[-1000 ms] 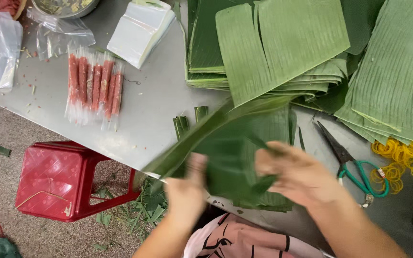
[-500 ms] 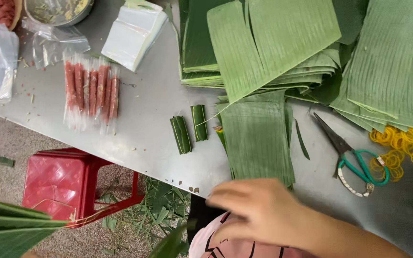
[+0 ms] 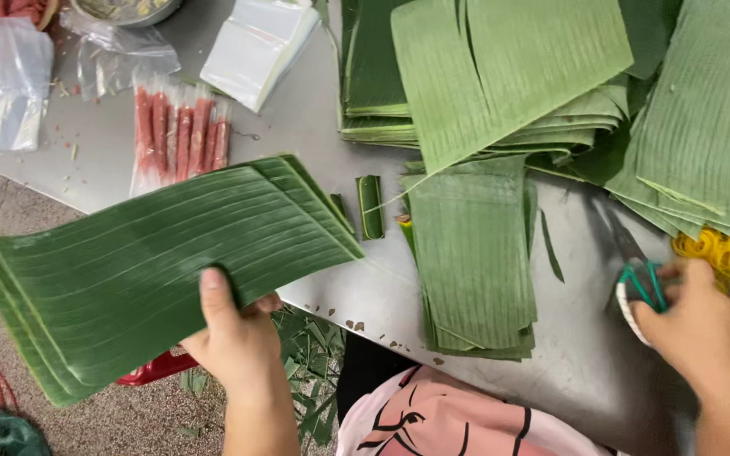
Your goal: The person folds banana leaves into rectangular packets, places a pre-formed pink filling inside, folds the leaf ends, and secures each packet with a yellow rubber band. The finished packets are set aside on the table.
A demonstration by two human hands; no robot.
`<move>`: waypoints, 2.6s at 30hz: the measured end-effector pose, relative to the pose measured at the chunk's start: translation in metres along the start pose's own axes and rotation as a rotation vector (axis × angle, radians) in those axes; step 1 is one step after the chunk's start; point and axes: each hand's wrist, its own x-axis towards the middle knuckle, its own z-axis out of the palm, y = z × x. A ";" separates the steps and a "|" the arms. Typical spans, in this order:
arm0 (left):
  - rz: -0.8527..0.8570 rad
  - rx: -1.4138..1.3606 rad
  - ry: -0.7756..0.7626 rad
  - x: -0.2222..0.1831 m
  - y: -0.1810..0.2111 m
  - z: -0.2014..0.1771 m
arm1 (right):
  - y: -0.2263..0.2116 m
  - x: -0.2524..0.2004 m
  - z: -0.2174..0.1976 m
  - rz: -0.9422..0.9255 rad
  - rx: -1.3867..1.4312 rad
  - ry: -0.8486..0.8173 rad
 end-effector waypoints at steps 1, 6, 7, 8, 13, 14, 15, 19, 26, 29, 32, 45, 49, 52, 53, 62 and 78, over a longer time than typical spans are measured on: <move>0.002 0.013 -0.007 0.000 -0.004 0.000 | 0.000 0.000 0.001 0.037 0.190 -0.021; 0.122 0.088 0.018 -0.015 -0.016 -0.012 | -0.027 -0.040 0.007 -0.331 0.893 0.019; 0.128 0.080 0.046 -0.015 -0.018 -0.013 | -0.041 -0.050 0.007 -0.343 0.995 -0.033; 0.129 0.080 0.081 -0.019 -0.018 -0.017 | -0.056 -0.061 0.006 -0.314 0.887 -0.242; 0.261 0.122 0.102 -0.032 -0.019 -0.049 | -0.155 -0.105 0.021 -0.761 0.466 -1.136; 0.275 0.149 0.116 -0.036 -0.019 -0.056 | -0.172 -0.110 0.025 -0.855 0.522 -1.115; 0.288 0.176 0.130 -0.041 -0.018 -0.064 | -0.186 -0.115 0.028 -0.947 0.579 -1.092; 0.053 0.451 0.165 -0.060 -0.005 -0.092 | -0.230 -0.129 0.048 -0.770 0.710 -1.227; -0.242 0.711 0.181 -0.064 0.030 -0.153 | -0.262 -0.148 0.087 -0.762 0.675 -1.300; -0.302 0.799 0.119 -0.069 0.033 -0.166 | -0.271 -0.155 0.102 -0.698 0.643 -1.373; -0.342 0.825 0.145 -0.071 0.036 -0.176 | -0.279 -0.168 0.115 -0.560 0.715 -1.452; 0.091 0.725 0.138 -0.067 0.035 -0.157 | -0.225 -0.127 0.075 -0.549 0.650 -1.329; 0.040 0.797 -0.134 -0.058 0.043 -0.111 | -0.125 -0.067 0.030 -0.473 0.292 -0.666; 0.071 1.063 -0.507 -0.050 0.038 -0.061 | -0.032 -0.021 0.023 -0.332 0.044 -0.172; 0.040 1.226 -0.645 -0.045 0.035 -0.042 | -0.002 -0.004 0.026 -0.320 0.000 -0.053; -0.035 1.230 -1.300 -0.075 -0.039 0.130 | 0.069 0.012 0.026 -0.275 -0.152 0.207; -0.041 1.163 -0.869 -0.075 -0.062 0.068 | -0.128 0.004 0.018 -0.360 0.635 -0.212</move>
